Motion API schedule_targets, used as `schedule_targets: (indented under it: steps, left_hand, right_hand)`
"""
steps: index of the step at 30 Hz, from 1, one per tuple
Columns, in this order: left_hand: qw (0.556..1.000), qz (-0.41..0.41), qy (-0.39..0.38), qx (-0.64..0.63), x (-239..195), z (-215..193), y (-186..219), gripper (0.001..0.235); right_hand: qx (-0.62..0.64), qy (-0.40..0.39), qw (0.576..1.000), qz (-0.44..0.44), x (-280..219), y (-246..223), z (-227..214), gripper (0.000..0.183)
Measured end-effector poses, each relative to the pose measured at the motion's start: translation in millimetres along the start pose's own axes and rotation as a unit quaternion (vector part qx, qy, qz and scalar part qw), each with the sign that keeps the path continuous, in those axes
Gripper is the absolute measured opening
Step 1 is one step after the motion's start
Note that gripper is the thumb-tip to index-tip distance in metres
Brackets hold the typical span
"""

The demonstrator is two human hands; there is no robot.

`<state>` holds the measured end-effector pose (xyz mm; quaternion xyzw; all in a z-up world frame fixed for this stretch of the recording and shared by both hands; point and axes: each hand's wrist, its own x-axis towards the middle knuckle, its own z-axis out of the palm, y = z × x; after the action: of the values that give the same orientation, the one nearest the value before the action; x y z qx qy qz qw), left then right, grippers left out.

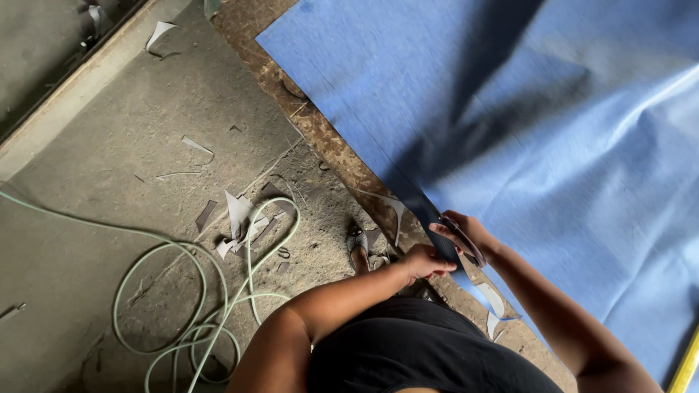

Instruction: Measuring, marking, and cutting blue fabric on a workbench using a ruler and scissors

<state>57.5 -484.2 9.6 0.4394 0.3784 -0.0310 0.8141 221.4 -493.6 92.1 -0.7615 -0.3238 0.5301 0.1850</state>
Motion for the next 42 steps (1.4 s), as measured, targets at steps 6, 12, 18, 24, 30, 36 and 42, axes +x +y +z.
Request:
schedule_targets:
  steps: [6, 12, 18, 24, 30, 36, 42]
  left_hand:
    - [0.988, 0.039, -0.049, 0.139, -7.6, -20.5, 18.7, 0.034]
    - [0.914, 0.064, -0.101, 0.387, -1.0, -35.0, 19.2, 0.043]
    - [0.866, 0.158, -0.150, 0.449, -8.7, -43.9, 32.6, 0.047]
    - [0.812, 0.176, -0.228, 0.508, -17.0, -56.1, 53.1, 0.039]
    - [0.752, 0.188, -0.291, 0.560, -9.7, -61.0, 50.4, 0.034]
    - [0.785, 0.135, -0.346, 0.496, -84.5, -84.5, 158.6, 0.013]
    - [0.759, 0.088, -0.386, 0.517, -57.7, -86.0, 150.2, 0.034]
  right_hand:
    - [-0.001, 0.004, 1.000, -0.019, 34.8, -39.5, 6.2, 0.055]
    - [0.007, 0.005, 1.000, -0.023, 73.5, -76.7, 12.5, 0.058]
    - [-0.096, 0.003, 0.995, -0.019, 104.5, -128.6, 15.7, 0.051]
    - [-0.142, 0.025, 0.986, -0.077, 164.5, -146.5, 25.7, 0.053]
    - [-0.143, 0.036, 0.986, -0.077, 198.3, -190.2, 29.2, 0.054]
    - [-0.179, 0.037, 0.979, -0.089, 248.3, -226.4, 34.2, 0.057]
    - [-0.216, 0.032, 0.970, -0.105, 287.1, -274.1, 34.9, 0.058]
